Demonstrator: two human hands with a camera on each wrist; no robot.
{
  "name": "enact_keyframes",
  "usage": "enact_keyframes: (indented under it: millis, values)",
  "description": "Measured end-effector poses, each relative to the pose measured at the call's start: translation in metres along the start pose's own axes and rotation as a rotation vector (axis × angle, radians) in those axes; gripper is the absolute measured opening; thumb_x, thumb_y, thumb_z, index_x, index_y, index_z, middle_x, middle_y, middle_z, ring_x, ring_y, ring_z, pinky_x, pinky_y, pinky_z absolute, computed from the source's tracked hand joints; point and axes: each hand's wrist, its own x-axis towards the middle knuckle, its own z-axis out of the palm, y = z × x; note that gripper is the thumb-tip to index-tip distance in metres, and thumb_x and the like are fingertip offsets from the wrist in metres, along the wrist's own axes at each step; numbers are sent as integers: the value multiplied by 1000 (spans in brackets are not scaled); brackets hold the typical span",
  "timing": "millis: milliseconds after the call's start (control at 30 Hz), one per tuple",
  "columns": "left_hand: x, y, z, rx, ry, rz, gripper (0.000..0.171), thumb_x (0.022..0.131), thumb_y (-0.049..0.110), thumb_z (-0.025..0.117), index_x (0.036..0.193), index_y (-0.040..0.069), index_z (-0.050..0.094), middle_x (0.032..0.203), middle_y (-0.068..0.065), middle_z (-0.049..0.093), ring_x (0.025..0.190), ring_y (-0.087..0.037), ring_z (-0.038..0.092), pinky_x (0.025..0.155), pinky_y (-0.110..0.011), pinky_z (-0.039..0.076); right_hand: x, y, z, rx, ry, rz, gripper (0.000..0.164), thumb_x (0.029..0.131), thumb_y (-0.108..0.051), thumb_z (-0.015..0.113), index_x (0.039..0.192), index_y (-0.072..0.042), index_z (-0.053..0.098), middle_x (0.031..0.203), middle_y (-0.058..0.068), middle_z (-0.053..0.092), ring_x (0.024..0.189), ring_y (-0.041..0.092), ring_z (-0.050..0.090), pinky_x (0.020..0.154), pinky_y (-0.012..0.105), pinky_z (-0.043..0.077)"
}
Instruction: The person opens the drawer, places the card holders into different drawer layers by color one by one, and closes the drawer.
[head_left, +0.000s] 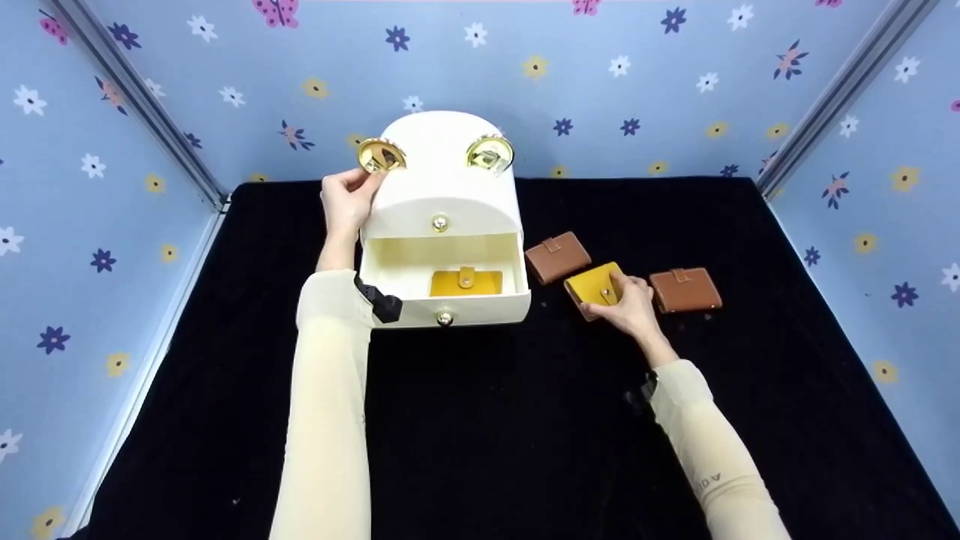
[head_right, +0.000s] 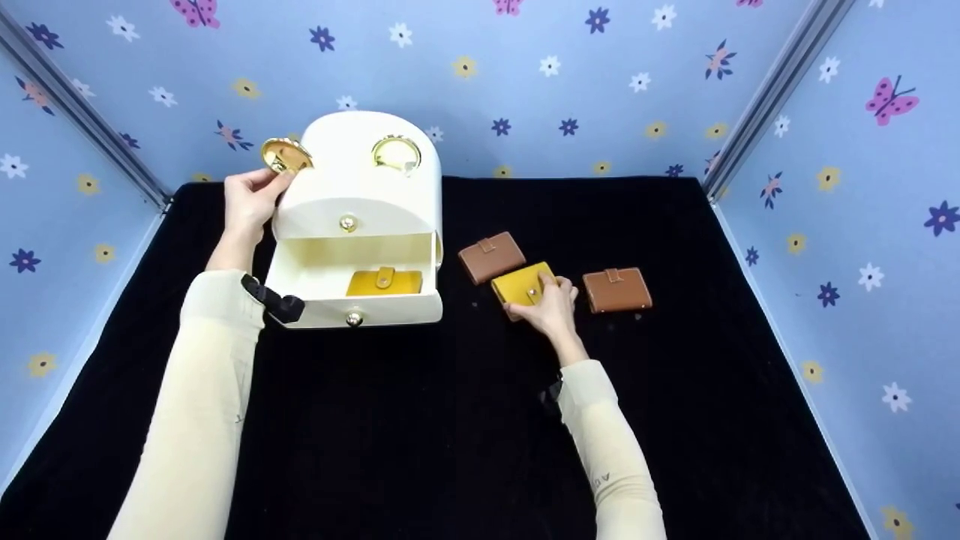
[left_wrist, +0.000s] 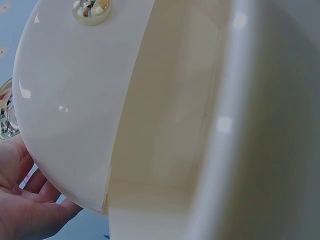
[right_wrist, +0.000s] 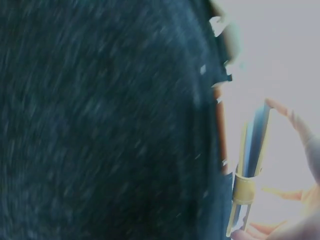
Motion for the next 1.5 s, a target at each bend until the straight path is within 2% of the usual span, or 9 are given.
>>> enact_keyframes:
  millis: [367,700,933,1500]
  values:
    - [0,1,0,34,3,-15,29,80,24,66,105,8,67,101,-9,65,87,-13,58,75,-22,45,-21,-34,-16,65,26,-25,82,64,-37,77,127,2,44,125,25,41,116,40,30,95,48,28]
    - [1,0,-1,29,8,-11,31,79,24,67,105,7,66,101,-10,64,86,-13,59,75,-21,45,-40,-70,-34,137,80,-122,78,61,-34,80,124,0,48,122,23,43,113,35,35,94,44,30]
    - [1,1,0,17,2,-30,31,79,25,67,106,8,66,102,-10,64,87,-14,59,76,-22,45,-52,-99,-42,213,77,-180,79,59,-33,81,125,-3,49,126,20,40,114,33,34,93,44,29]
    - [1,1,0,20,2,-26,33,80,24,66,107,7,65,104,-11,63,90,-16,59,78,-22,45,-51,-153,-32,275,57,-266,77,61,-36,80,125,-5,49,126,18,40,117,30,32,96,41,28]
